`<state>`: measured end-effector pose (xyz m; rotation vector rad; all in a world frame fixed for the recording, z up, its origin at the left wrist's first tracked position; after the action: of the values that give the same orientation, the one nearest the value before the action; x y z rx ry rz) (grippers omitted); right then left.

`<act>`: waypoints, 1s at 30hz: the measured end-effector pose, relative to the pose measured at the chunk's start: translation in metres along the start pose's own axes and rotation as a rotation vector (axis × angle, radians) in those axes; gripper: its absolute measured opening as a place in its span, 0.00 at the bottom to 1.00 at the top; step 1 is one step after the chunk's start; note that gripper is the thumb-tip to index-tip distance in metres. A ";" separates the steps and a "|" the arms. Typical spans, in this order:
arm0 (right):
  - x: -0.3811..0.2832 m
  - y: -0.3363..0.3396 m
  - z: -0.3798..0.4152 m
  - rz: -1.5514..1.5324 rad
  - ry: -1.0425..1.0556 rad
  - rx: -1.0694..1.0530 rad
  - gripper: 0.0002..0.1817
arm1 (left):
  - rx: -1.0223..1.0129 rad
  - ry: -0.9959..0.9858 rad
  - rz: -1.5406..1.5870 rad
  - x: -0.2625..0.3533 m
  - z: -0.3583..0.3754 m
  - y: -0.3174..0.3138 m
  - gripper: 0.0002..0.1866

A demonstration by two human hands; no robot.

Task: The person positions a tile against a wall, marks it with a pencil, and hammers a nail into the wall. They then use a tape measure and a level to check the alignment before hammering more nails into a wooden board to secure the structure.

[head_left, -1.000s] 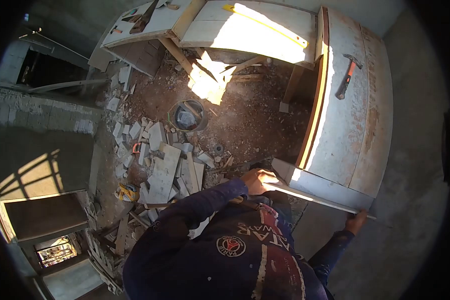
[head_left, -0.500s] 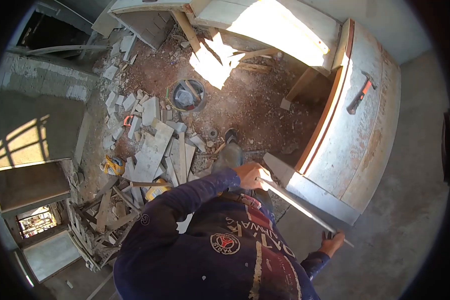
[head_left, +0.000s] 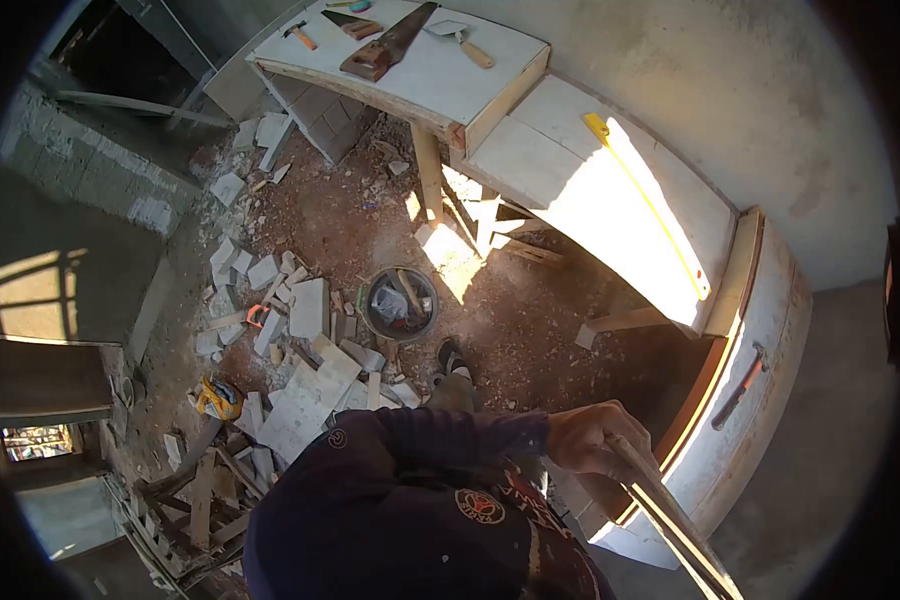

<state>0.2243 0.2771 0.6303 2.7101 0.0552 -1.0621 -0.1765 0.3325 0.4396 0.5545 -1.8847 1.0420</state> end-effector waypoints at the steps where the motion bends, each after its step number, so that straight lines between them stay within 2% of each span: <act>1: -0.033 -0.023 0.012 -0.030 0.032 -0.010 0.33 | 0.049 0.038 -0.013 0.029 0.009 0.026 0.15; 2: -0.061 -0.050 0.026 -0.072 0.057 -0.032 0.35 | 0.097 0.073 -0.031 0.053 0.020 0.052 0.15; 3: -0.085 -0.074 0.037 -0.101 0.058 -0.083 0.38 | 0.183 0.019 -0.124 0.072 0.036 0.079 0.16; 5: -0.120 -0.138 0.072 -0.241 0.218 -0.111 0.25 | 0.376 -0.028 -0.283 0.109 0.082 0.126 0.16; 7: -0.139 -0.215 0.124 -0.435 0.115 -0.369 0.35 | 0.590 -0.035 -0.398 0.137 0.147 0.164 0.16; 8: -0.163 -0.246 0.162 -0.543 0.088 -0.448 0.38 | 0.692 -0.104 -0.450 0.155 0.182 0.173 0.17; 9: -0.191 -0.275 0.198 -0.657 -0.045 -0.536 0.34 | 0.837 -0.080 -0.441 0.170 0.219 0.175 0.19; 10: -0.216 -0.298 0.231 -0.684 -0.030 -0.670 0.31 | 0.966 -0.149 -0.398 0.172 0.263 0.178 0.19; 11: -0.238 -0.319 0.263 -0.759 0.000 -0.809 0.27 | 1.128 -0.124 -0.485 0.186 0.299 0.171 0.18; 13: -0.271 -0.364 0.325 -0.867 0.030 -1.011 0.25 | 1.393 -0.146 -0.492 0.199 0.366 0.146 0.19; 14: -0.289 -0.385 0.357 -0.950 0.079 -1.076 0.23 | 1.499 -0.097 -0.697 0.214 0.387 0.128 0.21; 16: -0.337 -0.414 0.419 -1.031 0.163 -1.216 0.19 | 1.949 0.085 -0.538 0.189 0.471 0.073 0.24; 18: -0.388 -0.445 0.481 -1.030 0.282 -1.368 0.16 | 2.437 0.084 -0.319 0.165 0.516 0.011 0.31; 19: -0.409 -0.464 0.515 -1.036 0.361 -1.439 0.14 | 2.562 0.074 -0.392 0.143 0.555 -0.019 0.32; 20: -0.436 -0.480 0.548 -1.060 0.437 -1.494 0.14 | 2.658 0.055 -0.535 0.162 0.531 -0.026 0.29; 21: -0.464 -0.495 0.583 -1.088 0.518 -1.554 0.14 | 2.685 0.049 -0.527 0.159 0.538 -0.036 0.29; 23: -0.516 -0.534 0.664 -1.187 0.684 -1.617 0.15 | 2.824 0.349 -0.380 0.132 0.563 -0.076 0.25; 25: -0.568 -0.575 0.753 -1.236 0.823 -1.688 0.18 | 2.946 0.538 -0.201 0.109 0.551 -0.078 0.24; 27: -0.621 -0.605 0.830 -1.197 1.053 -1.622 0.20 | 3.024 0.714 -0.024 0.087 0.530 -0.078 0.23; 30: -0.703 -0.660 0.926 -1.090 1.215 -1.525 0.25 | 3.082 0.887 0.243 0.046 0.491 -0.074 0.23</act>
<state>-0.9886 0.7437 0.3150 1.2461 1.7119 0.6290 -0.3856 -0.1176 0.3865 -0.7383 -1.6285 -2.4536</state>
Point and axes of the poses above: each hand's wrist, its own z-axis away from the middle knuckle, its own y-axis out of the back of the hand, x = y × z, the point moved 5 cm from there along -z, towards the middle knuckle, and after that the axes turned 15 degrees about y, right-handed, at the moved point
